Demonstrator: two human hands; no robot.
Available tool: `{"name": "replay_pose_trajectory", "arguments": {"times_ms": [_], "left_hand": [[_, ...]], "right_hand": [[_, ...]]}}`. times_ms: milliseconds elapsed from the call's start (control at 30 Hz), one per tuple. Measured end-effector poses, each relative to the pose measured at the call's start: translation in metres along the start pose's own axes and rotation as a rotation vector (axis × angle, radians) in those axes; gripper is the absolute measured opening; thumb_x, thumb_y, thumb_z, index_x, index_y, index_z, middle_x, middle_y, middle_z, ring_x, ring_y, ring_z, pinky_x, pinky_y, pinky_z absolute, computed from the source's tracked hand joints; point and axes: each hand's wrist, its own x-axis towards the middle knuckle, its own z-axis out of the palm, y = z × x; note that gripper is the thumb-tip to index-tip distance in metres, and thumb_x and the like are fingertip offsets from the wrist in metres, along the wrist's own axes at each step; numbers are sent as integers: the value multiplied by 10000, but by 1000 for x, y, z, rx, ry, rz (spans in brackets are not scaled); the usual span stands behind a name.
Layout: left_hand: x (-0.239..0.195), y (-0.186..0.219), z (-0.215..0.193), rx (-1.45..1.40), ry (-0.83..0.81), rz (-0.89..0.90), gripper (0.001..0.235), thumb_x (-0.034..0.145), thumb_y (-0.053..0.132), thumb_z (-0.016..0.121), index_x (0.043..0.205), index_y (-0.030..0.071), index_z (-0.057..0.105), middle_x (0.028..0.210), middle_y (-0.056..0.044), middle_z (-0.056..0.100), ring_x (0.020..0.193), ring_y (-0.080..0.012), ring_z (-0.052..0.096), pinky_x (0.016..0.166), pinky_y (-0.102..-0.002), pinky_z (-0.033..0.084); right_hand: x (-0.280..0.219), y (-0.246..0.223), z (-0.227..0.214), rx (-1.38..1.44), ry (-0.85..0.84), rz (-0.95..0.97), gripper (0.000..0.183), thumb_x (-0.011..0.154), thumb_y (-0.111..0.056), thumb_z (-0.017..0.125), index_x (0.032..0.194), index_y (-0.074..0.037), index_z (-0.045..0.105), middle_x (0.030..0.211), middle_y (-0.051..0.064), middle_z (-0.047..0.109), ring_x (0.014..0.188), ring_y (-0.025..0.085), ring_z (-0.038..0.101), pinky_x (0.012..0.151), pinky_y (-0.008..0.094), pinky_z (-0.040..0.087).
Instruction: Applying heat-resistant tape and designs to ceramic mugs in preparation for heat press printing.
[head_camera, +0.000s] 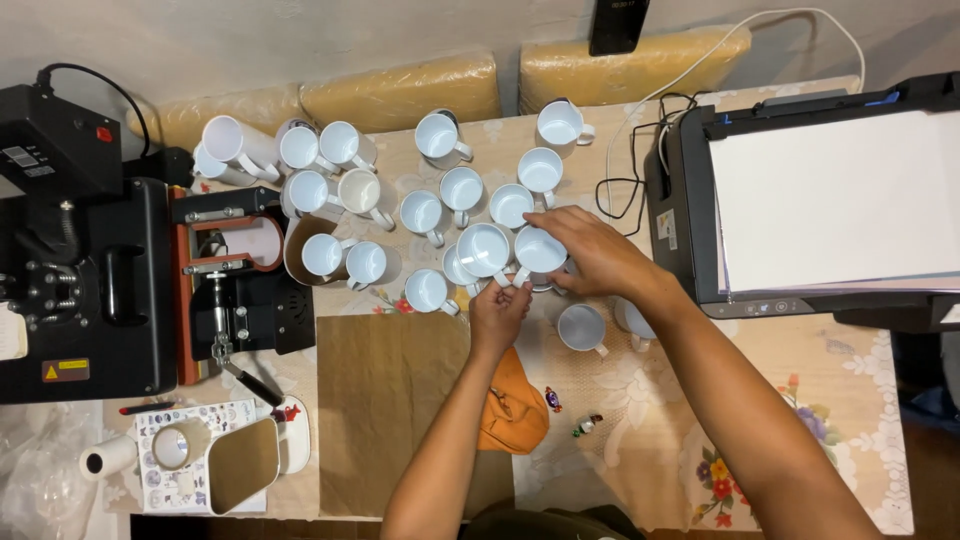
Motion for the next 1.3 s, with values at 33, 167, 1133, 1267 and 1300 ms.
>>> {"name": "replay_pose_trajectory", "arguments": {"times_ms": [33,167,1133,1267,1300], "left_hand": [[-3,-1,-1,-1,0,0,127,1057,162,847,1128,57,834,774,-104,815,661,-134,750,647,-298,645],[-9,-5,-5,-19,1,38,137,1042,132,843,1123,22,827,740,-120,784,640,-141,709,641,-313,615],[-37,-13,-36,-166,67,-23,439,909,246,1013,1185,46,736,950,-103,778,833,-92,705,772,-242,620],[-51,-13,-46,-118,111,6,321,980,241,964,1113,40,753,922,-123,784,784,-128,728,730,-286,623],[-56,-16,-49,-101,146,32,266,1002,228,943,1072,44,765,899,-123,796,752,-131,738,715,-294,623]], "right_hand": [[-3,2,5,-1,-1,0,911,782,-30,930,1621,38,582,1490,276,719,1480,458,604,1292,580,428],[-11,4,16,-22,52,-14,997,730,-93,986,1638,-58,576,1597,200,628,1506,425,574,1289,564,434],[-43,2,73,-44,141,172,1165,724,-205,1005,1744,-104,452,1710,213,462,1557,440,500,1252,548,509],[-45,-12,75,-67,265,140,1145,737,-222,1011,1726,-42,462,1710,279,420,1556,517,456,1285,616,445],[-47,-15,79,-66,326,125,1129,734,-222,1010,1713,-33,479,1705,292,420,1558,537,445,1300,646,411]]}}
